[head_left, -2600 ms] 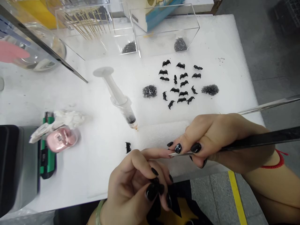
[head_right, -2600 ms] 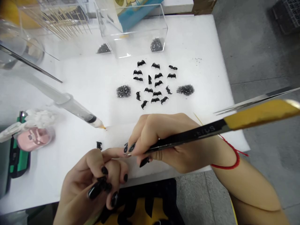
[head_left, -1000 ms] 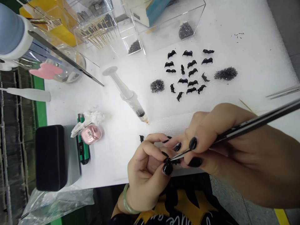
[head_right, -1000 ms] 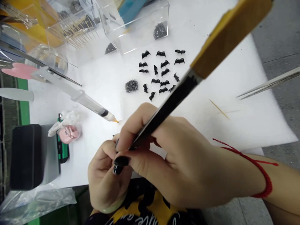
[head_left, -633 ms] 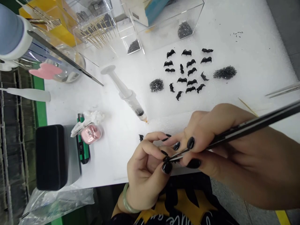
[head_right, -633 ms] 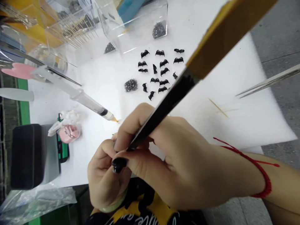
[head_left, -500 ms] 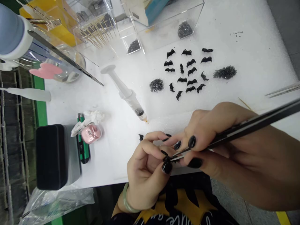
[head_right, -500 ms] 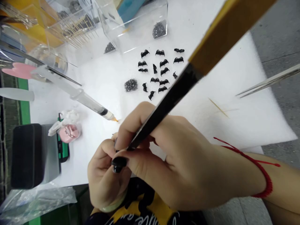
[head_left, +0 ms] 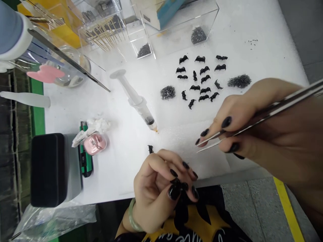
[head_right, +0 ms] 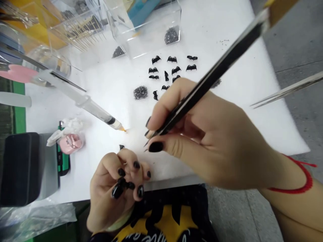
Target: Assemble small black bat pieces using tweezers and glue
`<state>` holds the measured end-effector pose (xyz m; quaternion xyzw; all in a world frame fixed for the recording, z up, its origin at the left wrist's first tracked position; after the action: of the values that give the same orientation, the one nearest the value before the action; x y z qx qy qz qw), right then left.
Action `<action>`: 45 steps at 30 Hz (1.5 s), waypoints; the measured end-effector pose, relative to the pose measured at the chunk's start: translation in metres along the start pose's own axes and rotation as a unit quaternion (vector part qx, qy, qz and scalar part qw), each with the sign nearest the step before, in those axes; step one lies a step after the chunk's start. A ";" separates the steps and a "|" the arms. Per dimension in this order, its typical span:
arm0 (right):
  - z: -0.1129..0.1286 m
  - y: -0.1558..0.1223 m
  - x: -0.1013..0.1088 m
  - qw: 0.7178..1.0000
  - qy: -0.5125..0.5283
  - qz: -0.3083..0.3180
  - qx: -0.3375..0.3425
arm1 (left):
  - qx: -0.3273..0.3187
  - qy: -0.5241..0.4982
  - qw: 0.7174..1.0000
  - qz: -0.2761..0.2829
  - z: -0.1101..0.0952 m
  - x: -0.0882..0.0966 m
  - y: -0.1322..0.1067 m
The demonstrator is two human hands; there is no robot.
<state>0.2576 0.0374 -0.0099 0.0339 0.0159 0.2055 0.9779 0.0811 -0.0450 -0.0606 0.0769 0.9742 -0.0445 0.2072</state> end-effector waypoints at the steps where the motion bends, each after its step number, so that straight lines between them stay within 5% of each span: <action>1: -0.002 0.002 0.001 1.000 -0.010 0.028 -0.004 | 0.001 -0.007 1.000 0.000 0.000 -0.001 -0.001; 6: -0.018 0.004 -0.010 0.980 0.053 0.187 -0.042 | -0.009 -0.032 0.997 -0.068 0.000 0.003 -0.007; 10: -0.026 0.000 -0.024 0.966 0.008 0.256 -0.044 | -0.059 -0.033 0.996 -0.066 -0.004 0.002 -0.005; 45: -0.030 0.004 -0.025 0.967 -0.053 0.243 -0.062 | -0.041 -0.067 0.991 -0.105 -0.001 0.004 -0.002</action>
<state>0.2323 0.0327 -0.0395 -0.0135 -0.0577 0.4352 0.8984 0.0766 -0.0466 -0.0608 -0.0372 0.9619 -0.0314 0.2690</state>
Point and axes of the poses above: each hand's wrist, its own y-axis towards the middle knuckle, its own x-axis out of the back of the hand, z = x × y, the point moved 6 cm from there along y, towards the middle knuckle, and after that the axes turned 11 degrees about y, right-handed, at the moved point
